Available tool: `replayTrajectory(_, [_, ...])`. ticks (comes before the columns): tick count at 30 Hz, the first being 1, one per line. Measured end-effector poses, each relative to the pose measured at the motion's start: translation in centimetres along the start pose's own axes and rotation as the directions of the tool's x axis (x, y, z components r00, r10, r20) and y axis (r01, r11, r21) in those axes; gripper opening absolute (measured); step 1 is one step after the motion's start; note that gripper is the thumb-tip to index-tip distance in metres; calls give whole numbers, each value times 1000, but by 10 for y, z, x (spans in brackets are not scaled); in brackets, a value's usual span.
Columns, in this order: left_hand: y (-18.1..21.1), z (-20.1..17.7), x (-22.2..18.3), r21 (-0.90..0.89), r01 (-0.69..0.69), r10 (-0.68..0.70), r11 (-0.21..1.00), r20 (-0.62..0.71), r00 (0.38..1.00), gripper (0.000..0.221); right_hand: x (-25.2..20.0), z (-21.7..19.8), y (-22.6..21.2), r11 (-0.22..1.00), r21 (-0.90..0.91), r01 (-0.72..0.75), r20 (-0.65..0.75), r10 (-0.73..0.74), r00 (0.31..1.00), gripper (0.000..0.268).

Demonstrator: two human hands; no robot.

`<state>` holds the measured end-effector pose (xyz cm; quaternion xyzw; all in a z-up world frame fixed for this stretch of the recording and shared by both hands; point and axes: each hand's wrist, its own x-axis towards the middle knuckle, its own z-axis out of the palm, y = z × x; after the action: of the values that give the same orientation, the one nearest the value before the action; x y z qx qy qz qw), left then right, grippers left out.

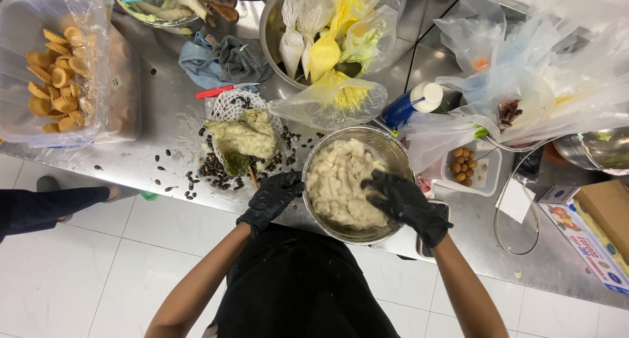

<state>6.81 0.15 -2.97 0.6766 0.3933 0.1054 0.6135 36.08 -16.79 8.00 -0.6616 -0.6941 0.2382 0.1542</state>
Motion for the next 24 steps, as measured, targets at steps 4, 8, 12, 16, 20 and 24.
replayTrajectory(4, [-11, 3, 5, 50, -19, 18, 999, 17, 1000, 37, 67, 47, 39, 992, -28, -125, -335, 109, 936, 43])
replayTrajectory(8, [-21, 10, 6, -301, 52, -42, 952, 41, 998, 35, 121, 103, 39, 921, 298, -249, -34, 271, 962, 57])
replayTrajectory(12, [-10, 15, -1, -375, 114, -109, 920, 35, 993, 26, 84, 119, -19, 967, -249, 59, 56, -46, 997, 45])
replayTrajectory(16, [-18, 15, 1, -405, 76, -72, 911, 26, 997, 26, 8, 119, -6, 954, -293, 69, 260, 11, 965, 21])
replayTrajectory(20, [-19, 13, 3, -481, 209, -188, 851, 92, 978, 27, -18, 42, -1, 978, 177, 108, 33, -116, 993, 39])
replayTrajectory(24, [-29, 10, 6, -525, 243, -200, 816, 139, 970, 30, -5, 16, 7, 926, 250, -285, -6, 295, 955, 55])
